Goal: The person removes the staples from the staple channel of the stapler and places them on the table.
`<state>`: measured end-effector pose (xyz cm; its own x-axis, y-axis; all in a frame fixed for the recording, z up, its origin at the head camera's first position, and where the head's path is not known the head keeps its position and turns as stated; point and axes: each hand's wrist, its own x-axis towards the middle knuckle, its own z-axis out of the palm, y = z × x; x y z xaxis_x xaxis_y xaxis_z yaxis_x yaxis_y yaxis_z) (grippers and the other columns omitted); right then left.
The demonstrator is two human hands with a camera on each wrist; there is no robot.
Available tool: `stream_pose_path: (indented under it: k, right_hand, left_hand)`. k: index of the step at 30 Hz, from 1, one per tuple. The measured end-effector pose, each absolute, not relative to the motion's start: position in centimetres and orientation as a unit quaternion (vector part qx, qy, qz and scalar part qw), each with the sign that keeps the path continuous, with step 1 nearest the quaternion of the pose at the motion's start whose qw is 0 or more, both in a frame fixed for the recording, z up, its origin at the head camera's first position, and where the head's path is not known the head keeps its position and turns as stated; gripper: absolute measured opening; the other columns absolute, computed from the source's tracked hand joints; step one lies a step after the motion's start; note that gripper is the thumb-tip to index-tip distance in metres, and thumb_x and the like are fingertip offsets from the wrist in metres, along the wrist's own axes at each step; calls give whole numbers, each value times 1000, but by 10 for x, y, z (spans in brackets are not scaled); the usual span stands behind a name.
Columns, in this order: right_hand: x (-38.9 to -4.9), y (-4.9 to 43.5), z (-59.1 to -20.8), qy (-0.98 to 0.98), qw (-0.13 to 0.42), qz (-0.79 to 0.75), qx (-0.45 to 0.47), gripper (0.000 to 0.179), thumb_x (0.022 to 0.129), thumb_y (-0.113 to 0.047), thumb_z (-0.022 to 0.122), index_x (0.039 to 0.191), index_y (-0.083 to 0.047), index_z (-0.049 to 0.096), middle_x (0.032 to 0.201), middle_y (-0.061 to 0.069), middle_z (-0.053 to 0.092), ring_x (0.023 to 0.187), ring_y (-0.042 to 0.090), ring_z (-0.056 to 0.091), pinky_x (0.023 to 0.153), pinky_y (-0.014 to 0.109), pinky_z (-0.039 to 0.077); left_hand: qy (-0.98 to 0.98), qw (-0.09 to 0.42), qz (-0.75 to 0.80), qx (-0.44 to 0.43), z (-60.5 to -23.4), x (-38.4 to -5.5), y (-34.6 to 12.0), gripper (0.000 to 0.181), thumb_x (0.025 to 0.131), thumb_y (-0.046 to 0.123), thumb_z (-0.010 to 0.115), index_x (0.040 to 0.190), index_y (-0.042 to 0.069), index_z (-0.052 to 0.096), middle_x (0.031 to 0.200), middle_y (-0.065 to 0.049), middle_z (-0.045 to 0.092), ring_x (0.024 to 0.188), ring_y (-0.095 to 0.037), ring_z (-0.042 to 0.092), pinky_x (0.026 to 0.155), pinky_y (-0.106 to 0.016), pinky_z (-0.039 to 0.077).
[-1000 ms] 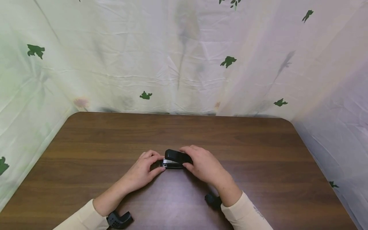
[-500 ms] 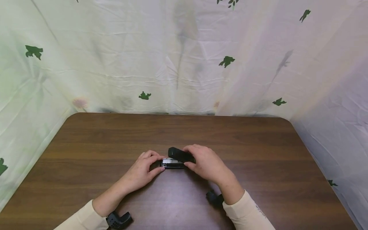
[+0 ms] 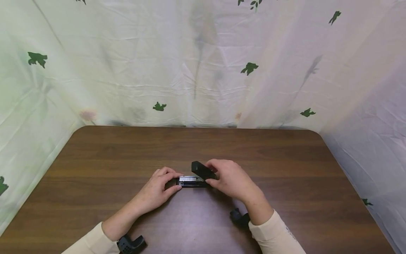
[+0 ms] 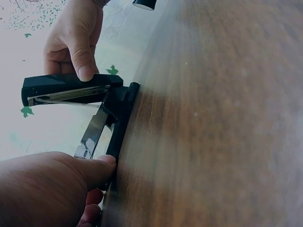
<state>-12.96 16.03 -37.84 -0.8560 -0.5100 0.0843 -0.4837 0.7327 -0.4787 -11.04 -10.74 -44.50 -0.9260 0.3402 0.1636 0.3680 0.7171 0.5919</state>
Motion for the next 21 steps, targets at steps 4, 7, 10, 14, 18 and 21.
stream_pose_path:
  k: [4,7,10,14,18,21]
  right_hand:
    - [-130,163,-377,929,43,-264,-256,34,84,-17,85,115,-17,69,107,-3,77,99,17,74,88,39,58]
    - [-130,165,-376,927,55,-273,-250,34,84,-17,85,114,-16,68,108,-2,77,99,16,75,88,39,59]
    - [-130,167,-376,925,61,-281,-249,34,84,-16,84,113,-15,68,106,-2,76,98,17,75,87,39,59]
    - [-131,169,-376,922,70,-292,-244,33,84,-16,84,112,-15,67,104,-2,75,98,19,76,87,40,59]
    - [-132,171,-375,924,82,-296,-230,31,84,-17,85,110,-16,66,102,-4,74,97,19,75,86,38,60]
    - [-133,173,-375,924,87,-297,-224,31,84,-16,85,108,-17,66,100,-4,73,96,18,75,84,37,60]
  left_hand:
    - [-927,22,-323,-191,-445,-110,-107,31,90,21,79,120,14,74,114,1,66,102,-18,56,93,-42,43]
    - [-927,20,-322,-190,-445,-110,-107,31,90,21,79,120,14,74,113,0,65,102,-18,56,93,-43,43]
    - [-927,18,-324,-189,-444,-110,-107,31,90,21,79,120,14,74,113,0,65,103,-18,56,94,-43,43]
    - [-927,16,-325,-187,-445,-110,-107,32,90,21,79,120,13,74,114,1,65,103,-18,55,94,-43,43]
    - [-927,14,-325,-186,-445,-110,-107,32,90,21,79,121,14,73,113,1,65,102,-17,55,94,-43,43]
    - [-928,15,-324,-185,-445,-110,-107,32,90,21,79,120,14,73,113,2,65,102,-17,54,94,-42,43]
